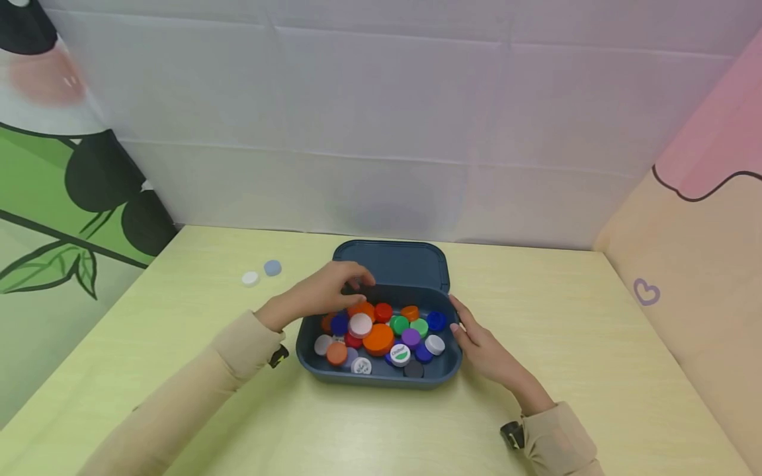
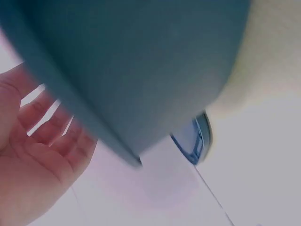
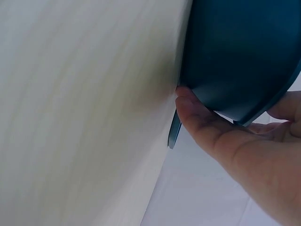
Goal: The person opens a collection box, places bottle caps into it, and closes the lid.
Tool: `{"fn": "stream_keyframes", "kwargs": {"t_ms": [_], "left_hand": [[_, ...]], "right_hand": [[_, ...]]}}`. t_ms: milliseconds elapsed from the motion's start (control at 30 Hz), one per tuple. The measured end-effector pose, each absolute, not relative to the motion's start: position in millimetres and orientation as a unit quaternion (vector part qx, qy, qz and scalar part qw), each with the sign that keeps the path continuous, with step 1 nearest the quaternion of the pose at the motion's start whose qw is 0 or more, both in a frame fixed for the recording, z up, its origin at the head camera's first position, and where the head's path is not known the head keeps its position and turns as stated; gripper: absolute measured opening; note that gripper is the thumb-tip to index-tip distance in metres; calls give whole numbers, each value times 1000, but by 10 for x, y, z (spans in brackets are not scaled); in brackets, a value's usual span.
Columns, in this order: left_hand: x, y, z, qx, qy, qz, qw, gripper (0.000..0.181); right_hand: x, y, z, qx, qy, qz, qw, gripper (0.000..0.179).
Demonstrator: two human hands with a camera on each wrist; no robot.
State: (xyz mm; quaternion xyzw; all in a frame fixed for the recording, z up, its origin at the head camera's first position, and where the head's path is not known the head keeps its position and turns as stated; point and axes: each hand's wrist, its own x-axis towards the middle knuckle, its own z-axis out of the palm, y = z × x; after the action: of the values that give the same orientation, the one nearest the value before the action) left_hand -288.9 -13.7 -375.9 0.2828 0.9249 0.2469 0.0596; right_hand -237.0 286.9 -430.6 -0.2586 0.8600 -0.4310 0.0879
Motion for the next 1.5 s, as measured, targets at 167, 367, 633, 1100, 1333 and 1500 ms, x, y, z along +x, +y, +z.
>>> {"fn": "stream_keyframes", "kwargs": {"t_ms": [167, 367, 633, 1100, 1333, 1500], "left_hand": [[-2919, -351, -3708, 270, 926, 262, 33, 29], [-2977, -730, -3700, 234, 927, 294, -9, 30], [-3044, -1295, -3826, 164, 928, 331, -43, 27], [-3047, -1952, -4129, 86, 944, 317, -32, 30], [-3040, -2054, -4167, 62, 943, 326, -2, 33], [-3060, -2090, -4191, 56, 946, 320, 9, 34]], "right_hand": [[-2353, 2862, -4310, -256, 861, -431, 87, 53], [-2334, 2851, -4321, -255, 862, -430, 85, 53], [-2299, 2839, -4334, -252, 862, -431, 84, 53], [-2234, 2806, -4338, -247, 862, -434, 82, 53], [-2199, 2785, -4346, -241, 863, -436, 84, 53], [-2176, 2774, -4352, -239, 863, -438, 83, 53]]}}
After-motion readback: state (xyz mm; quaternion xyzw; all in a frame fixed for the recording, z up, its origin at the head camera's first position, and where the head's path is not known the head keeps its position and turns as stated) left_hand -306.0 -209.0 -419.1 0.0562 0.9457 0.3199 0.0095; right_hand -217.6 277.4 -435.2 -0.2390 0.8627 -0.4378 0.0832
